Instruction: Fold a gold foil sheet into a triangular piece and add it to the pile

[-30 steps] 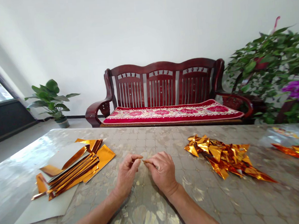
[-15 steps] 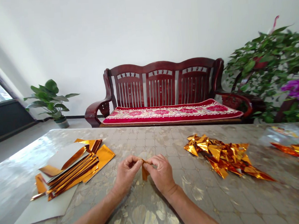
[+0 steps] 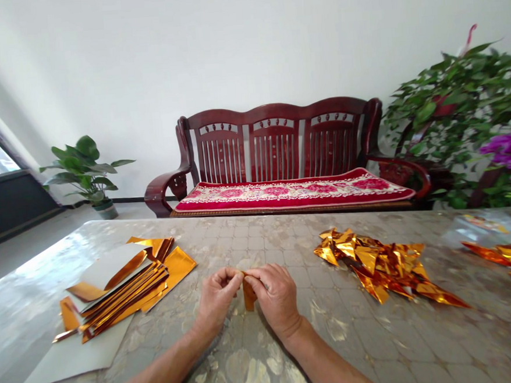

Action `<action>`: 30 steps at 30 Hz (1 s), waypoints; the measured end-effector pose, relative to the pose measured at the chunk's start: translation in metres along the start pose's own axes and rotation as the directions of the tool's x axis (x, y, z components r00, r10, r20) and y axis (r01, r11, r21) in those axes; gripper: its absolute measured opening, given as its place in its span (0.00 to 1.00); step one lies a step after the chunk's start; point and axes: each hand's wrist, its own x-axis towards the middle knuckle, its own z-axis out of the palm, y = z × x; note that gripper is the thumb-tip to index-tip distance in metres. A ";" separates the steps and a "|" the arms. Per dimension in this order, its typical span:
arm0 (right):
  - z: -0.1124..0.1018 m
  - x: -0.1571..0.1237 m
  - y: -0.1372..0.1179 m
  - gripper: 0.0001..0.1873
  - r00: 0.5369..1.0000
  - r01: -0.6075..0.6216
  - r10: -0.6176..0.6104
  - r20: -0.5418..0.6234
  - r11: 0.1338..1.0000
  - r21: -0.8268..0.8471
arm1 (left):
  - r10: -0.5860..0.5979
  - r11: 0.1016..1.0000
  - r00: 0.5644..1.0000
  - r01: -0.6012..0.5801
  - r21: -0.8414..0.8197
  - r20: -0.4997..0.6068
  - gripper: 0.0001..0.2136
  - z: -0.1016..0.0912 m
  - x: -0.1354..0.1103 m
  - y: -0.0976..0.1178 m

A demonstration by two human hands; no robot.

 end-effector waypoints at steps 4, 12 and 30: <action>0.000 0.000 0.001 0.09 1.000 0.009 -0.009 0.002 1.000 0.002 | 0.013 1.000 1.000 -0.013 0.003 0.005 0.09 0.000 0.000 -0.002; -0.003 0.004 -0.002 0.10 0.998 -0.013 0.012 0.069 1.000 0.023 | 0.185 0.973 0.982 -0.189 0.132 0.039 0.08 -0.005 -0.003 -0.003; -0.006 0.009 -0.006 0.09 0.983 -0.090 0.084 0.162 0.995 0.030 | 0.135 0.975 0.983 -0.155 0.159 0.127 0.06 -0.004 0.004 -0.003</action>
